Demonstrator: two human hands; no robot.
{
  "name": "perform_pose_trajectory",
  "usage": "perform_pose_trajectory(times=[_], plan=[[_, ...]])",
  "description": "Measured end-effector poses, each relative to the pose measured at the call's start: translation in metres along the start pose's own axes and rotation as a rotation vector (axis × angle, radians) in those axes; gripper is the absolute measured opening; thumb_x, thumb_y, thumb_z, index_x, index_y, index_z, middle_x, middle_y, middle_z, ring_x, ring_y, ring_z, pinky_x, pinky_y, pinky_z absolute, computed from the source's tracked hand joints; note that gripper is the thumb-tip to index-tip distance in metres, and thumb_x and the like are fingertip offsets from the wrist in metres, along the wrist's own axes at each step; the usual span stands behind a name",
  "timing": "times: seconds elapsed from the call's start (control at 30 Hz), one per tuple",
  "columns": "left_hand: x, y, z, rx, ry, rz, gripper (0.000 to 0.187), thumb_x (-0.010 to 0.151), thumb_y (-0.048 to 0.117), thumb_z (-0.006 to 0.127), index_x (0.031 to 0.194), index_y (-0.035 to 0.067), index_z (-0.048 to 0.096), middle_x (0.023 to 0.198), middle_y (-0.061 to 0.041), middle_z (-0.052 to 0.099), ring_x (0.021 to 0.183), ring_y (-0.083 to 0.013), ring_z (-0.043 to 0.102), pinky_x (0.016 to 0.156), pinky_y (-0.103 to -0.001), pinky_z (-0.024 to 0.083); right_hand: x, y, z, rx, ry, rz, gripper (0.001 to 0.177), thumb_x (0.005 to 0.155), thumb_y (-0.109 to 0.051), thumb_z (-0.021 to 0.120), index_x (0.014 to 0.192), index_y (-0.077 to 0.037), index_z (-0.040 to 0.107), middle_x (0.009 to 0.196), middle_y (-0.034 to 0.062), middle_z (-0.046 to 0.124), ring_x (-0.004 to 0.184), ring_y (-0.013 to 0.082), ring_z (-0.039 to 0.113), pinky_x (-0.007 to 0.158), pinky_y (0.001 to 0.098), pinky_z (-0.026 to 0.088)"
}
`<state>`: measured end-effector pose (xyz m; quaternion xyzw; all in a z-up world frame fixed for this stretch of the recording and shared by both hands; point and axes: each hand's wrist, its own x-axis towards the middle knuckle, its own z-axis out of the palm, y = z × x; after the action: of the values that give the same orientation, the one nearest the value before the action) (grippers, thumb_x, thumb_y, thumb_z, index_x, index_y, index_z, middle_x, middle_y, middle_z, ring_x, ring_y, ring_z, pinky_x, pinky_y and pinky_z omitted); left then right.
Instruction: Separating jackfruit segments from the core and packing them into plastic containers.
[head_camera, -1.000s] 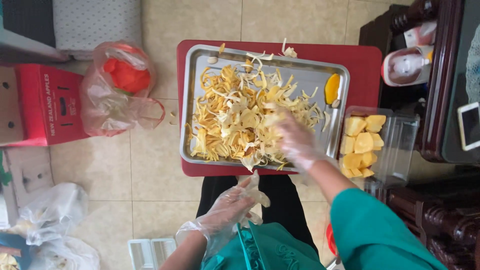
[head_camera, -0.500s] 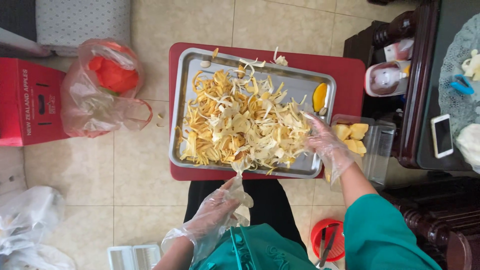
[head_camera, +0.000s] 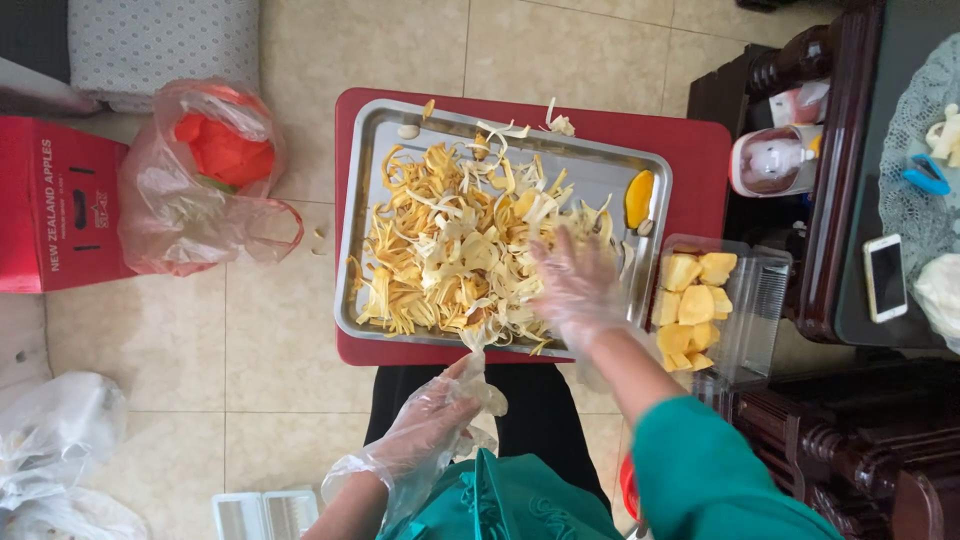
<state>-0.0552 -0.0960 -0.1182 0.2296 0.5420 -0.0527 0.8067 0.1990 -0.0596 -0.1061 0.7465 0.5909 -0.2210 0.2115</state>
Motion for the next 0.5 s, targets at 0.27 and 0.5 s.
perform_pose_trajectory(times=[0.27, 0.5], plan=[[-0.023, 0.023, 0.013, -0.184, 0.083, -0.095, 0.077, 0.081, 0.027, 0.078, 0.156, 0.025, 0.061, 0.091, -0.007, 0.061, 0.067, -0.0164, 0.050, 0.061, -0.028, 0.040, 0.036, 0.130, 0.147, 1.248, 0.219, 0.321, 0.052, 0.081, 0.016, 0.068, 0.120, -0.018, 0.072, 0.154, 0.0041, 0.053, 0.103, 0.0132, 0.070, 0.082, 0.0208, 0.062], [-0.015, 0.012, 0.009, -0.201, 0.035, -0.076, 0.086, 0.075, 0.034, 0.079, 0.158, 0.022, 0.056, 0.101, -0.008, 0.066, 0.073, -0.0169, 0.052, 0.065, -0.029, 0.041, 0.019, 0.144, 0.111, 1.316, 0.042, 0.413, 0.064, 0.077, -0.001, 0.080, 0.136, -0.020, 0.067, 0.148, 0.0058, 0.063, 0.099, 0.0168, 0.072, 0.092, 0.0285, 0.056]])
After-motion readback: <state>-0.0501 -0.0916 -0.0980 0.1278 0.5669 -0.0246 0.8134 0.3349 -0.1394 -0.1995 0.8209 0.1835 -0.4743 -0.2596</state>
